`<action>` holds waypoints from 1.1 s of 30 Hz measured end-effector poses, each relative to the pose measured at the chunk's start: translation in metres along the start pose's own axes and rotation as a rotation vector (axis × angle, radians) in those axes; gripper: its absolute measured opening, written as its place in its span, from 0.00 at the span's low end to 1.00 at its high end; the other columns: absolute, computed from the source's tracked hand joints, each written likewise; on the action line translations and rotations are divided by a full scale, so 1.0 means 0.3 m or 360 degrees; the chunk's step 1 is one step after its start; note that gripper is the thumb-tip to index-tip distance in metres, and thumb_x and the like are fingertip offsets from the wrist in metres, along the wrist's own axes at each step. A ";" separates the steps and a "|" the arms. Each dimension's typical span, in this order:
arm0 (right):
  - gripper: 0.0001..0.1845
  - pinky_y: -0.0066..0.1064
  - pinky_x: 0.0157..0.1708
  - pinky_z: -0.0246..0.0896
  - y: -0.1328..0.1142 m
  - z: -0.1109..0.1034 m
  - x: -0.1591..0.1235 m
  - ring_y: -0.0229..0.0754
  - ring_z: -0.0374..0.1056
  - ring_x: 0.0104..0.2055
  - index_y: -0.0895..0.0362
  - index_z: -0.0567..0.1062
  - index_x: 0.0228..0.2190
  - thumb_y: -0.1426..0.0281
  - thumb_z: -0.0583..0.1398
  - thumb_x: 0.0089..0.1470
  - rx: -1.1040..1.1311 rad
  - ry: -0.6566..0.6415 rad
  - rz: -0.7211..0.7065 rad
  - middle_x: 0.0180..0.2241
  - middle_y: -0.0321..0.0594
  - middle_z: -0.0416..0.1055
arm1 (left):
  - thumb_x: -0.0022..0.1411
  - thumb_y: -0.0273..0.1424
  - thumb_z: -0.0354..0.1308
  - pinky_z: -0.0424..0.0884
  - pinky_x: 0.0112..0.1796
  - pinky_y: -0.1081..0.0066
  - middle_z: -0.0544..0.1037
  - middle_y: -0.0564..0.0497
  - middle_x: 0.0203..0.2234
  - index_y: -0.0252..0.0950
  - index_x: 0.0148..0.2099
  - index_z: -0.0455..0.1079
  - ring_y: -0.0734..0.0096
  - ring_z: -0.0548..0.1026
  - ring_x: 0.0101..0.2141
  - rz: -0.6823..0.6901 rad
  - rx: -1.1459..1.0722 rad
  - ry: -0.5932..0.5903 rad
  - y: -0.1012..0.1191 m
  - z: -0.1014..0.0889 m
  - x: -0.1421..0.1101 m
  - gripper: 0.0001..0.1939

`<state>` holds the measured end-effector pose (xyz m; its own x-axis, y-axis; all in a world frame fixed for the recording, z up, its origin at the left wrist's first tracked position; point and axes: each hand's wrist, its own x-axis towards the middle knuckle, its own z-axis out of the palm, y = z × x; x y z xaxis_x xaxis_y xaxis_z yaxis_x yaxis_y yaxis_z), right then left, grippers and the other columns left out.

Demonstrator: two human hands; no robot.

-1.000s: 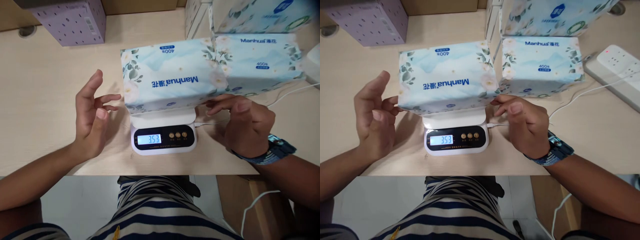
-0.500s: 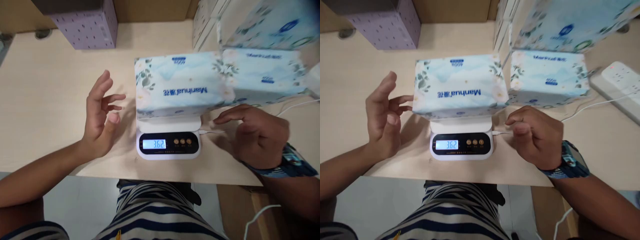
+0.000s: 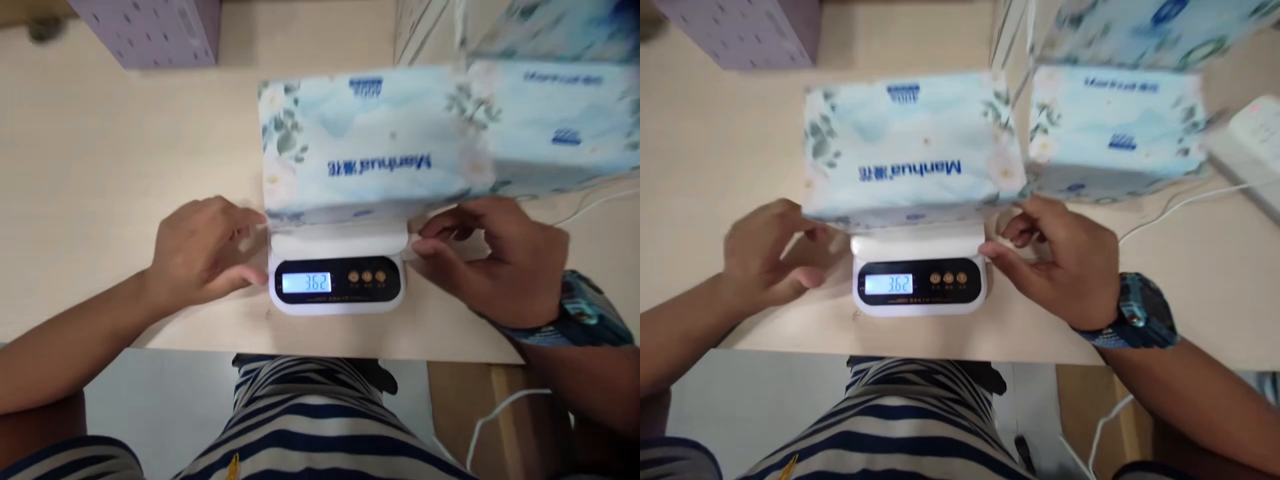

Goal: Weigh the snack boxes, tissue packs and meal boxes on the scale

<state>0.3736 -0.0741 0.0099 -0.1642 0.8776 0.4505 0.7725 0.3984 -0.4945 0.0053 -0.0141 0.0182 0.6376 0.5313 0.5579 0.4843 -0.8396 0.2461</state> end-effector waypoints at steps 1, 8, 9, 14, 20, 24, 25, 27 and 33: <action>0.17 0.36 0.28 0.67 0.000 0.004 0.002 0.43 0.76 0.28 0.47 0.78 0.35 0.48 0.68 0.66 -0.0014 -0.0008 0.0003 0.26 0.34 0.79 | 0.81 0.56 0.47 0.63 0.25 0.67 0.74 0.53 0.26 0.43 0.47 0.73 0.69 0.70 0.25 0.0000 0.0018 -0.0002 -0.001 0.000 0.002 0.25; 0.19 0.37 0.30 0.72 0.007 0.005 -0.019 0.43 0.78 0.30 0.45 0.81 0.41 0.44 0.66 0.66 -0.0042 -0.0040 0.0021 0.31 0.36 0.83 | 0.82 0.48 0.51 0.69 0.30 0.69 0.73 0.55 0.29 0.43 0.50 0.74 0.71 0.73 0.28 -0.0024 0.0006 -0.0030 0.002 0.006 -0.008 0.17; 0.22 0.38 0.30 0.72 0.009 0.001 -0.020 0.44 0.78 0.30 0.46 0.81 0.40 0.42 0.65 0.66 -0.0108 -0.0072 0.0020 0.31 0.37 0.83 | 0.81 0.50 0.53 0.75 0.37 0.66 0.76 0.54 0.34 0.44 0.57 0.74 0.68 0.79 0.34 -0.0087 0.0000 -0.0083 0.002 0.005 -0.011 0.18; 0.33 0.41 0.29 0.66 0.014 -0.026 -0.014 0.50 0.80 0.33 0.50 0.82 0.45 0.34 0.60 0.65 -0.0510 -0.0132 -0.0107 0.34 0.42 0.84 | 0.69 0.64 0.63 0.71 0.71 0.43 0.71 0.48 0.71 0.48 0.79 0.57 0.41 0.69 0.73 -0.0420 -0.0218 -0.0121 -0.002 -0.003 -0.032 0.47; 0.37 0.40 0.26 0.66 -0.001 -0.021 -0.002 0.48 0.79 0.29 0.50 0.80 0.56 0.34 0.58 0.67 -0.0568 -0.0104 -0.0173 0.32 0.38 0.84 | 0.57 0.67 0.72 0.48 0.83 0.46 0.55 0.55 0.83 0.50 0.80 0.55 0.39 0.48 0.83 -0.0813 -0.0603 -0.0352 -0.002 0.002 -0.013 0.59; 0.36 0.41 0.29 0.69 -0.016 0.002 -0.010 0.52 0.82 0.36 0.51 0.78 0.50 0.33 0.55 0.67 -0.0421 -0.0179 -0.0061 0.37 0.42 0.83 | 0.53 0.69 0.73 0.46 0.83 0.46 0.59 0.56 0.82 0.52 0.77 0.64 0.37 0.45 0.83 -0.0869 -0.0667 -0.0391 0.001 0.008 -0.007 0.56; 0.37 0.41 0.30 0.70 -0.017 0.009 -0.012 0.53 0.82 0.38 0.51 0.77 0.50 0.32 0.54 0.67 -0.0390 -0.0172 -0.0060 0.38 0.43 0.83 | 0.54 0.68 0.72 0.46 0.83 0.45 0.58 0.55 0.82 0.52 0.77 0.64 0.37 0.45 0.83 -0.0844 -0.0667 -0.0400 0.002 0.009 -0.009 0.56; 0.38 0.41 0.29 0.69 -0.016 0.022 -0.015 0.54 0.81 0.38 0.52 0.76 0.51 0.32 0.52 0.68 -0.0352 -0.0146 -0.0086 0.39 0.44 0.81 | 0.56 0.65 0.73 0.47 0.82 0.42 0.55 0.53 0.83 0.52 0.79 0.61 0.35 0.46 0.83 -0.0750 -0.0678 -0.0410 0.004 0.009 -0.013 0.56; 0.38 0.44 0.34 0.74 0.011 0.044 -0.026 0.56 0.76 0.42 0.48 0.73 0.62 0.35 0.57 0.67 -0.0061 -0.0233 -0.0179 0.41 0.45 0.75 | 0.51 0.69 0.72 0.40 0.78 0.28 0.53 0.49 0.84 0.47 0.78 0.63 0.26 0.40 0.82 -0.0623 -0.0840 -0.0367 0.024 -0.002 0.021 0.60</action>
<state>0.3694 -0.0760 -0.0052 -0.3363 0.8586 0.3869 0.7666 0.4882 -0.4171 0.0125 -0.0168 0.0238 0.6148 0.7676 0.1810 0.3857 -0.4928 0.7800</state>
